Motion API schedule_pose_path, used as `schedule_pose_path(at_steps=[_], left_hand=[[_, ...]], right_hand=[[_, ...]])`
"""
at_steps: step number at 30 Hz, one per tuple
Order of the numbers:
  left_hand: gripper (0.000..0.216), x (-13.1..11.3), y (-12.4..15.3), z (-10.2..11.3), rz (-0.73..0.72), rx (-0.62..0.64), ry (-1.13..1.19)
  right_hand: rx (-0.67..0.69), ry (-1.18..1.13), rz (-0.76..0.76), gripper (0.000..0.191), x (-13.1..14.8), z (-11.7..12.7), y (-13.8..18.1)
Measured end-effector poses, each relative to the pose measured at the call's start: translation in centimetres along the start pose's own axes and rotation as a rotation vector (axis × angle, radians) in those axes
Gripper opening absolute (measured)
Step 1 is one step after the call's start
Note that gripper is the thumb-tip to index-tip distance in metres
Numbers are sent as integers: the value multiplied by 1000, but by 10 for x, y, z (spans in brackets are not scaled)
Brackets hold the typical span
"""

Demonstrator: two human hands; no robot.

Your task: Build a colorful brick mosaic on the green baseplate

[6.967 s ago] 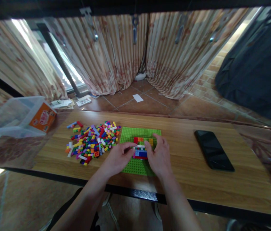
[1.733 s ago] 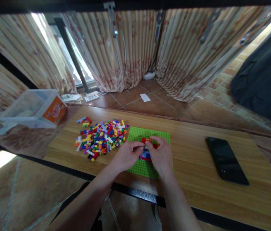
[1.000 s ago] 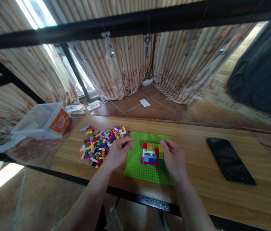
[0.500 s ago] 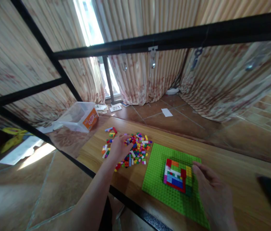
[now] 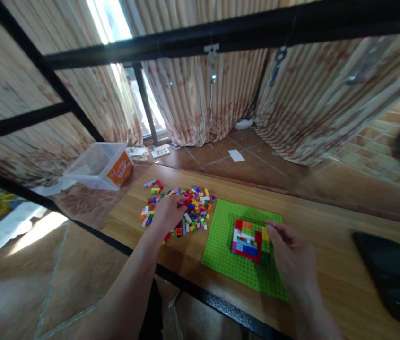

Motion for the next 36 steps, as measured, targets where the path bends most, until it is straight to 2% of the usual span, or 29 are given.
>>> schedule_pose_path(at_steps=[12,21,28,32,36], left_hand=[[24,-9,-2,-3,-56,-34,-111],[19,-14,-3,-8,-57,-41,-124],[25,-13,-5,-8,-22,-87,-141],[29,-12,-8,3,9,-128,35],[27,-27,-3,5,-106,-49,375]], right_hand=[[-22,-69,-38,38,0,1,-1],[-25,-52,-3,38,1,1,-1],[-13,-47,0,38,2,1,-1],[-12,-83,11,37,2,1,-1],[-52,-64,-17,39,3,6,-1]])
Point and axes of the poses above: each hand's wrist, its own y-axis away from the middle knuckle, its own z-axis out of the back of the hand, x = y × z, the point moved 7 cm from there along -y, towards the middle knuckle, and after that the axes turned 11 degrees about -x, right-handed, at the moved point
